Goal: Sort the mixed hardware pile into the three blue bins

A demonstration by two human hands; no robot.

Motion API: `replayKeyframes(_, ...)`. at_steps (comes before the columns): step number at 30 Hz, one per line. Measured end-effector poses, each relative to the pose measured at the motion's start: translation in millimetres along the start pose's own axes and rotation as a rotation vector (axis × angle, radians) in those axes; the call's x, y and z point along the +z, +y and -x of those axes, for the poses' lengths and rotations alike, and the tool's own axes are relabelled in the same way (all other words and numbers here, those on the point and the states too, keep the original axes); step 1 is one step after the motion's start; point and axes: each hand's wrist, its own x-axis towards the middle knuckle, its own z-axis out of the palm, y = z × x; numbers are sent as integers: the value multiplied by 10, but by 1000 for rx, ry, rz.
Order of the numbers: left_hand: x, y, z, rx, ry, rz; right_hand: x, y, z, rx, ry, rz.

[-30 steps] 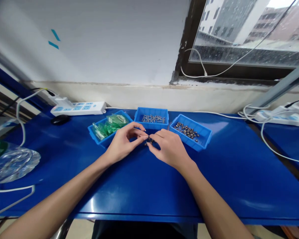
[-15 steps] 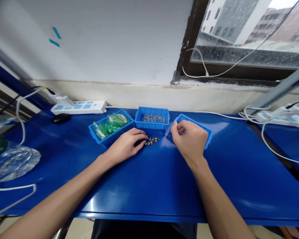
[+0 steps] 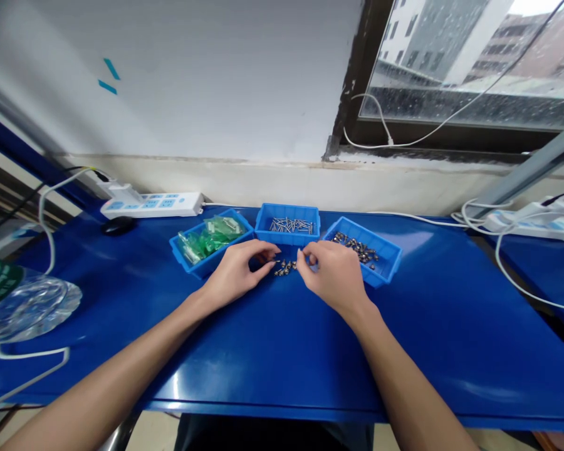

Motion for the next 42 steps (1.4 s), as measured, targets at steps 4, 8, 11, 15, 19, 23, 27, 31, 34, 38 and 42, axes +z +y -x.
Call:
replayKeyframes(4,6,71,-6,-53,41,267,57,-33,28,-152,-150,-29)
replayKeyframes(8,11,125,-5,-74,45,366,99,-36,36,-259,-227,12)
replayKeyframes(11,14,146,-8,-61,37,358,101,-18,29,-307,-246,2)
replayKeyframes(15,-7,135,-6,-17,38,189,57,18,16,-354,-259,-7)
replayKeyframes(19,-38,85,20,137,-129,-146,-35,78,-6,-279,-80,-3)
replayKeyframes(23,-33,48,37,223,-295,-309,-136,174,-46,-51,172,52)
replayKeyframes(27,-27,26,22,225,-267,-348,-185,259,-67,204,320,147)
replayKeyframes(31,-30,-40,15,185,-253,-396,-162,249,-62,210,307,150)
replayKeyframes(34,-19,-107,21,175,-218,-382,-115,181,-53,142,226,88)
replayKeyframes(38,-2,-124,23,137,-118,-269,-45,92,-25,65,118,37)
replayKeyframes(42,-16,-17,-2,46,-4,11,13,55,16,-43,-7,-42)
